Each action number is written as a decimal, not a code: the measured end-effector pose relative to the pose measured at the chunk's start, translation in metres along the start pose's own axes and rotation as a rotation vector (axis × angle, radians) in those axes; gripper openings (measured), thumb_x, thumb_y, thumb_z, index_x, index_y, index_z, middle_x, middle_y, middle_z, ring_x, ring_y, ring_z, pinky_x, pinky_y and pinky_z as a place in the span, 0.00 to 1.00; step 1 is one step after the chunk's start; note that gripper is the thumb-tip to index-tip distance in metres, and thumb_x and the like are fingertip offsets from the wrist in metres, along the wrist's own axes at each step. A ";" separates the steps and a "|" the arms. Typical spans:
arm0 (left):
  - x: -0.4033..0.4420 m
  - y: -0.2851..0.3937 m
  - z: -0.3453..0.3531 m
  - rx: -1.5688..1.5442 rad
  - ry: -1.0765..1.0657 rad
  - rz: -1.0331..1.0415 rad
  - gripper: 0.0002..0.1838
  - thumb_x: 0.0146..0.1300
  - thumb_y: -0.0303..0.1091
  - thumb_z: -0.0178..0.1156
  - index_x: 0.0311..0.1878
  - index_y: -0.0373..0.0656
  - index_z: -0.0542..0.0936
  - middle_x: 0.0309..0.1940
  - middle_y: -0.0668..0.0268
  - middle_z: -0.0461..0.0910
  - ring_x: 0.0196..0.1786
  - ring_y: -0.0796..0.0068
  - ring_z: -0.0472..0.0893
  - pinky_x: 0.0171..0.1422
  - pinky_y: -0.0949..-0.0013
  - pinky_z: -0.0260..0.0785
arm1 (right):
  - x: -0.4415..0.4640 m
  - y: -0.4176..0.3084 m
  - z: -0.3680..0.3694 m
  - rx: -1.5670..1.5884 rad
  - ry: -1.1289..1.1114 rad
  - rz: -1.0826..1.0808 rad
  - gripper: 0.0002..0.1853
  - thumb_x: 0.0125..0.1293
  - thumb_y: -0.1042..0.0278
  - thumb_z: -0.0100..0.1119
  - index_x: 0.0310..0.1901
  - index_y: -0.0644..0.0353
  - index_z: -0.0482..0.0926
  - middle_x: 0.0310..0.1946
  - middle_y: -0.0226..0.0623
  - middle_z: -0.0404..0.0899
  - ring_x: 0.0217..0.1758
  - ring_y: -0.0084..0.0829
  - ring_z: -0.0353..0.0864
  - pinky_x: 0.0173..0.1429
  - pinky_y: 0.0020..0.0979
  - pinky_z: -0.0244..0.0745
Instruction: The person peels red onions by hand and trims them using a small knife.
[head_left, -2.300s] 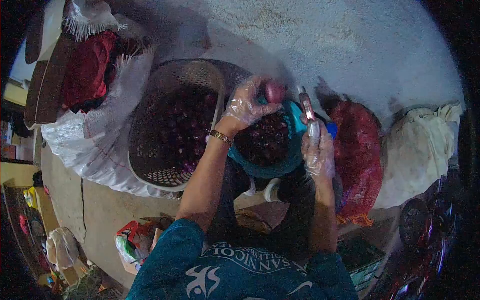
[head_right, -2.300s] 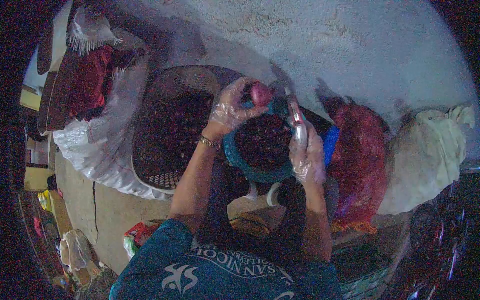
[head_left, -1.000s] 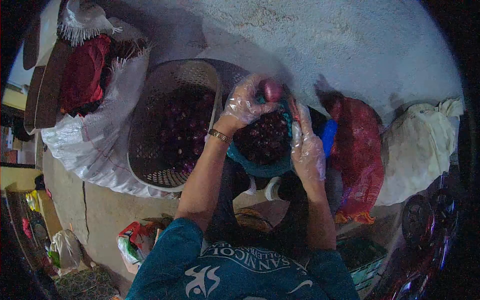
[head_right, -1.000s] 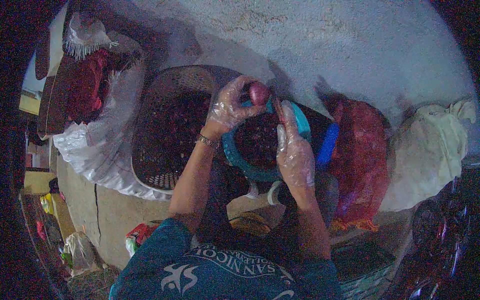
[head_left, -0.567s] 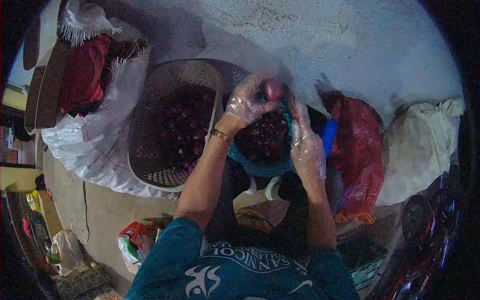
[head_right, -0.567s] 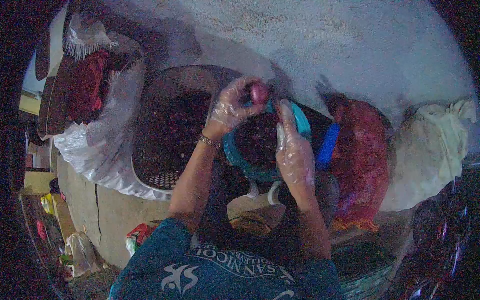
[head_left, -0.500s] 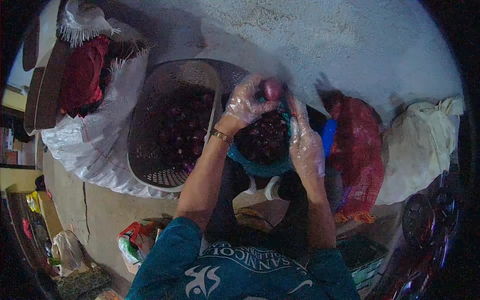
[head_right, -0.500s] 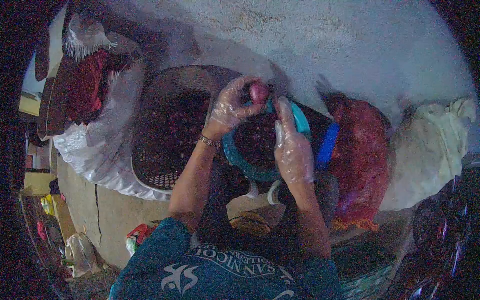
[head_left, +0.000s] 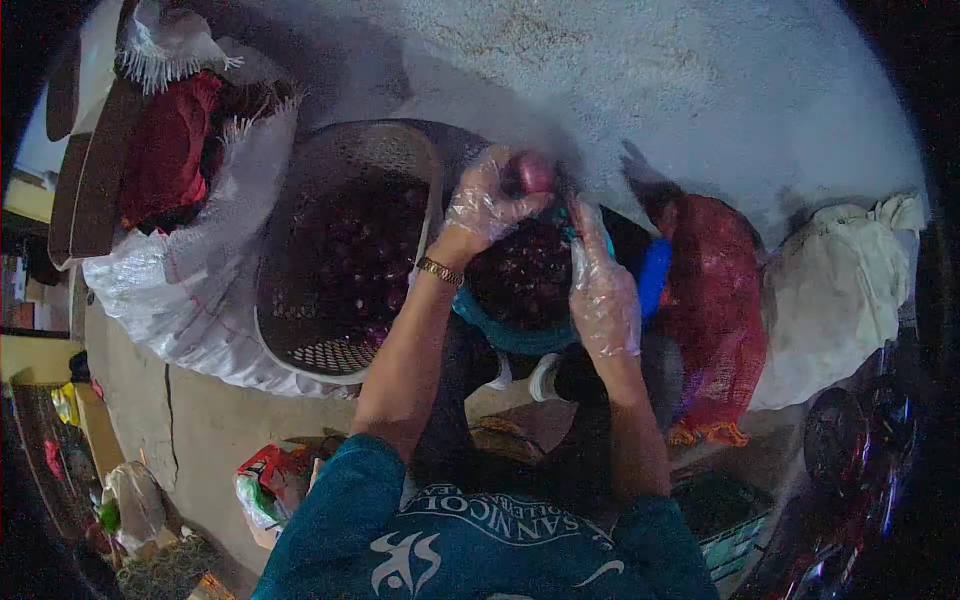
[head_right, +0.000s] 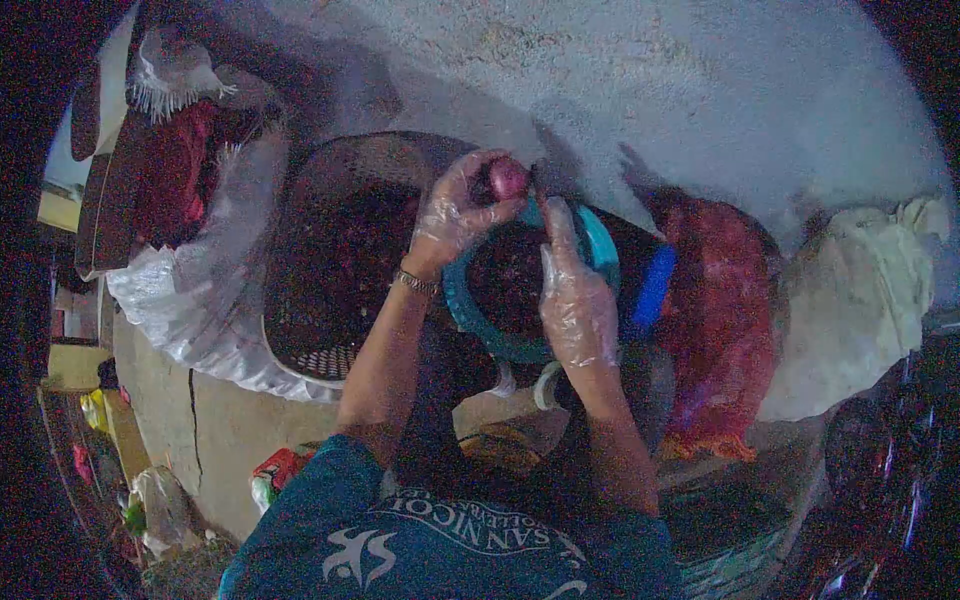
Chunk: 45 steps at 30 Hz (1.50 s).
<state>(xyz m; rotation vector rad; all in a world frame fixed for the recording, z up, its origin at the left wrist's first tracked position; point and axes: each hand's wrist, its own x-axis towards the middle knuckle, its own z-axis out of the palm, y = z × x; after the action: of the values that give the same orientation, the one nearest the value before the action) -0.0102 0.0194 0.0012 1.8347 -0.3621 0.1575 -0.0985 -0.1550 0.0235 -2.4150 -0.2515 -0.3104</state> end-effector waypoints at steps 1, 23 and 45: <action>0.005 0.001 -0.001 0.045 0.009 -0.008 0.32 0.47 0.36 0.74 0.55 0.37 0.73 0.50 0.62 0.76 0.55 0.71 0.74 0.62 0.67 0.65 | 0.004 -0.002 0.000 -0.004 0.011 -0.002 0.28 0.69 0.70 0.48 0.69 0.43 0.56 0.29 0.54 0.78 0.29 0.53 0.79 0.28 0.47 0.71; 0.003 -0.009 0.004 0.001 0.064 -0.067 0.29 0.47 0.44 0.71 0.50 0.38 0.77 0.45 0.56 0.80 0.50 0.64 0.79 0.57 0.64 0.68 | 0.010 -0.009 0.005 -0.084 -0.105 0.074 0.28 0.68 0.71 0.47 0.69 0.46 0.55 0.32 0.53 0.78 0.31 0.53 0.79 0.31 0.46 0.71; 0.003 -0.009 0.009 0.029 0.075 -0.107 0.27 0.49 0.42 0.71 0.50 0.37 0.78 0.45 0.57 0.80 0.50 0.67 0.78 0.57 0.66 0.67 | 0.015 -0.008 0.003 0.013 -0.133 0.118 0.32 0.63 0.78 0.48 0.69 0.49 0.55 0.35 0.57 0.78 0.33 0.55 0.78 0.34 0.48 0.68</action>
<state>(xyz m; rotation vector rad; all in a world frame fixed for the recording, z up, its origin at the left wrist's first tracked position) -0.0052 0.0129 -0.0087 1.8670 -0.2096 0.1574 -0.0857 -0.1454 0.0303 -2.4290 -0.1689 -0.0954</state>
